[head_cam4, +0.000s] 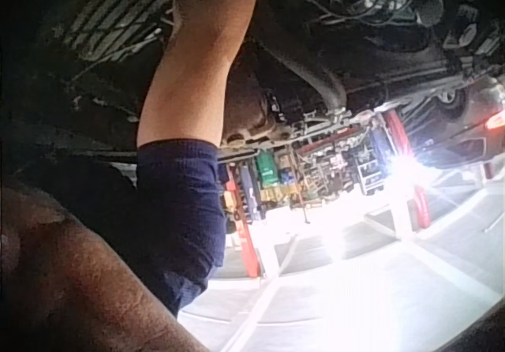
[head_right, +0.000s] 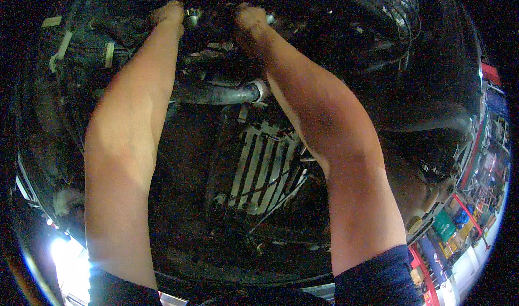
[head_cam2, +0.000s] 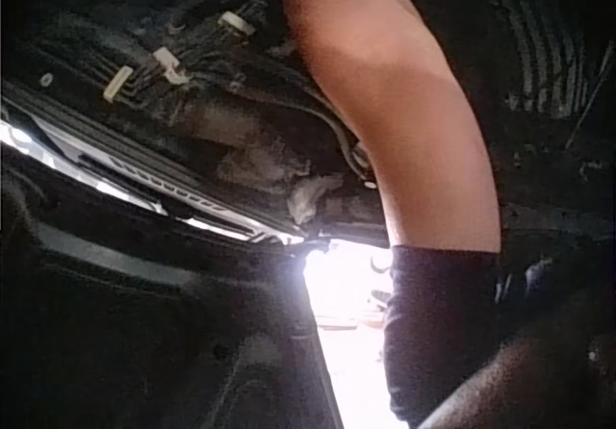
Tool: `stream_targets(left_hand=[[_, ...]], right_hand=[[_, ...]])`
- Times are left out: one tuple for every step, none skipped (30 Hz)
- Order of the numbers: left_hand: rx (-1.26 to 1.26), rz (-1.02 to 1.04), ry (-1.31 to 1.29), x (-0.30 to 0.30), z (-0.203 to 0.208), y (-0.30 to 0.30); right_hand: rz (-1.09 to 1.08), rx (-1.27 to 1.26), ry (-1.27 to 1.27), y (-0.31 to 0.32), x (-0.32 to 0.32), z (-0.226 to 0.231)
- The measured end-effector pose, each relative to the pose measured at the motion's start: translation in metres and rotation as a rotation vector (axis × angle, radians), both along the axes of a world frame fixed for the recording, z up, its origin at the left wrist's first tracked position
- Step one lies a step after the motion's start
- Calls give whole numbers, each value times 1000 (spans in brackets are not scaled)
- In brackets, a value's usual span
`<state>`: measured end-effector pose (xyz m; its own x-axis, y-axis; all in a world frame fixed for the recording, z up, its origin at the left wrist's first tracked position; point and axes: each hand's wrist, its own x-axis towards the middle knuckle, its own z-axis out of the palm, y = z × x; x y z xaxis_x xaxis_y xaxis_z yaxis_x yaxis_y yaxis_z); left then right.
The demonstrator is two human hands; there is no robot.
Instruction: The person loosens bolts on an exhaust pipe using two wrenches, sprays lubricant, wipes the pipe, and then installs it into the engine bay. The person handles the exhaust pipe, wrenches, and spray can.
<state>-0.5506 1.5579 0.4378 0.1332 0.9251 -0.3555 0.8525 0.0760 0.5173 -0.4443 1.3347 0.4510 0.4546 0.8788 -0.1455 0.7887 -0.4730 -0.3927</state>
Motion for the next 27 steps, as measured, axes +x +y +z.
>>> stream_targets(left_hand=[[-4,23,-5,2,-4,-2],[-20,41,-8,4,-5,-4],[-31,53,-13,8,-4,-7],[-41,62,-12,11,0,-8],[-47,74,-8,13,5,-11],[-57,81,0,15,13,-12],[-66,102,4,16,21,-14],[-72,129,11,17,30,-16],[-77,163,9,16,38,-19],[-64,214,2,17,44,-25],[-50,265,-6,18,51,-30],[-3,328,-123,19,50,-46],[36,307,-169,19,54,-54],[73,285,-215,19,56,-62],[101,179,-188,17,57,-68],[82,125,-162,16,59,-69],[66,71,-137,15,58,-69],[5,70,-114,12,57,-63],[-31,79,-101,10,54,-56],[-68,87,-87,8,49,-47],[-80,105,-81,8,41,-39],[-58,34,-7,7,32,-29],[-33,-35,66,7,23,-19],[29,-190,207,4,17,-8],[70,-328,343,3,9,0],[126,-463,476,3,3,7],[159,-582,603,3,0,13]], right_hand=[[70,-14,-92,2,0,-1],[74,-25,-116,4,0,-2],[64,18,-77,6,-1,-3],[91,-60,-151,8,-1,-3],[93,-66,-155,9,-1,-3],[59,-72,-87,9,-2,-3],[98,-75,-172,9,-1,-2],[100,-77,-181,8,-2,-2],[105,-78,-193,7,-1,-2],[106,-79,-205,5,-2,-2],[106,-83,-213,5,-1,-2],[107,-89,-225,5,-1,-3],[107,-97,-237,6,0,-4],[107,-103,-253,7,-1,-6],[84,-69,-194,9,0,-8],[112,-122,-267,10,0,-9],[107,-123,-263,11,0,-11],[98,-120,-273,11,1,-11],[102,-108,-240,11,1,-11],[94,-93,-211,10,1,-10],[80,-140,-153,8,1,-8],[74,-116,-136,6,0,-4],[63,-156,-94,4,0,0],[52,-195,-52,2,-1,5],[59,-125,-66,0,-3,9],[67,-56,-79,-3,-5,13],[75,13,-89,-4,-7,17]])
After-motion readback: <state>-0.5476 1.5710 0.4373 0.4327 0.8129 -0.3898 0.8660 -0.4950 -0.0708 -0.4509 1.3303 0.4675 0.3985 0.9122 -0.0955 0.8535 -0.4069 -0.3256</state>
